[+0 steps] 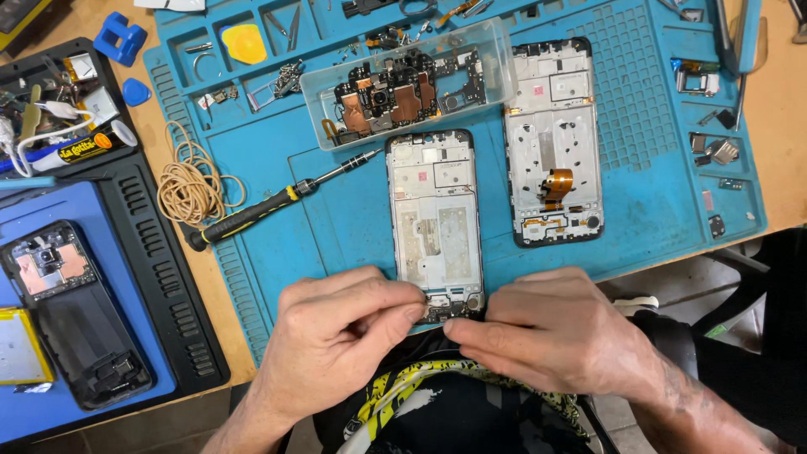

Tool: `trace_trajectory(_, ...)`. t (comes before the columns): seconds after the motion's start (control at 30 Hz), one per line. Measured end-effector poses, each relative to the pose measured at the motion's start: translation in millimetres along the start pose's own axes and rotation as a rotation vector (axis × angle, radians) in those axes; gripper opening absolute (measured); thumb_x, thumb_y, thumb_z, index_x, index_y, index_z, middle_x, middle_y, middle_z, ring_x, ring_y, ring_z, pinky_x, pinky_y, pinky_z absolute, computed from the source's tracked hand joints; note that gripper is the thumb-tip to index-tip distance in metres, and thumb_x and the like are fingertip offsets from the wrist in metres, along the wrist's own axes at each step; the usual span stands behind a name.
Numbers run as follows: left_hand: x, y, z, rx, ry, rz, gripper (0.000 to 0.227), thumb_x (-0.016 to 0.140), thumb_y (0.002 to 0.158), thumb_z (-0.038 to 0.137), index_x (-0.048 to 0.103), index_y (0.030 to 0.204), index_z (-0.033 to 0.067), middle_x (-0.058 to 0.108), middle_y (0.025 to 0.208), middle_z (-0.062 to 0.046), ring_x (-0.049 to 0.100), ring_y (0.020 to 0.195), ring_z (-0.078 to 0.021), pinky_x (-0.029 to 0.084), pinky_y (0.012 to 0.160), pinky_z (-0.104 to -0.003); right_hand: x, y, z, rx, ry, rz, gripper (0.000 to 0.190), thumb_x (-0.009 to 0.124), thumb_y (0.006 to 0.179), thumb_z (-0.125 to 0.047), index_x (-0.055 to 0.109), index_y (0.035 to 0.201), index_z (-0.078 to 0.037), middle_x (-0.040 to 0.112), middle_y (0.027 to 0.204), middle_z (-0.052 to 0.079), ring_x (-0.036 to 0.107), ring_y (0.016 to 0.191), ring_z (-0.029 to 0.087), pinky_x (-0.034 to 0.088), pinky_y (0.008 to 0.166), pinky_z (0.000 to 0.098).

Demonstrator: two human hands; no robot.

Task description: The person disassembles and reassembles smartphone components on a workbench. They remove a battery from a phone, place it in a case, and then handle various internal parts like circuit boards and connectors, organizing them in a plastic container.

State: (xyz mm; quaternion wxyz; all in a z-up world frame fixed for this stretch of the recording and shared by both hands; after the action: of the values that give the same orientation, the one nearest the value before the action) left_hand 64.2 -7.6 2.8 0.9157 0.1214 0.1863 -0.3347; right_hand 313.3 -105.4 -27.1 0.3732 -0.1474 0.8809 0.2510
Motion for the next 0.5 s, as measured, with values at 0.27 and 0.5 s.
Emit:
trace_trajectory(0.27, -2.9, -0.7, -6.9, -0.046, -0.101, 0.066, 0.003, 0.080, 0.101, 0.006, 0.081, 0.098, 0.0050, 0.067, 0.080, -0.003, 0.048, 0.059, -0.0121, 0.042, 0.058, -0.026, -5.5, 25.4, -17.0, -0.025, -0.166, -0.002, 0.015, 0.079, 0.108, -0.016, 0.077, 0.118, -0.005, 0.050, 0.079, 0.003, 0.051, 0.061, 0.021, 0.046, 0.054, 0.0364)
trace_trajectory(0.5, -5.2, -2.3, -5.8, -0.037, -0.160, 0.078, 0.005, 0.080, 0.099, 0.001, 0.079, 0.098, 0.0053, 0.071, 0.083, -0.004, 0.052, 0.060, -0.0124, 0.044, 0.059, -0.026, -8.7, 25.6, -21.3, -0.049, -0.308, -0.048, 0.015, 0.070, 0.111, -0.005, 0.077, 0.124, -0.008, 0.051, 0.078, 0.004, 0.047, 0.059, 0.020, 0.039, 0.053, 0.0380)
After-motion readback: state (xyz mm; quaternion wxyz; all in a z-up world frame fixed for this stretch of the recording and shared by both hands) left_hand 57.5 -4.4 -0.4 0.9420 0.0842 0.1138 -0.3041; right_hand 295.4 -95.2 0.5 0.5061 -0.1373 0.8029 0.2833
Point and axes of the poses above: each hand's wrist, its own y-axis towards the middle knuckle, its own x-axis out of the palm, z = x × y, the point moved 1 cm from there along y, towards the middle knuckle
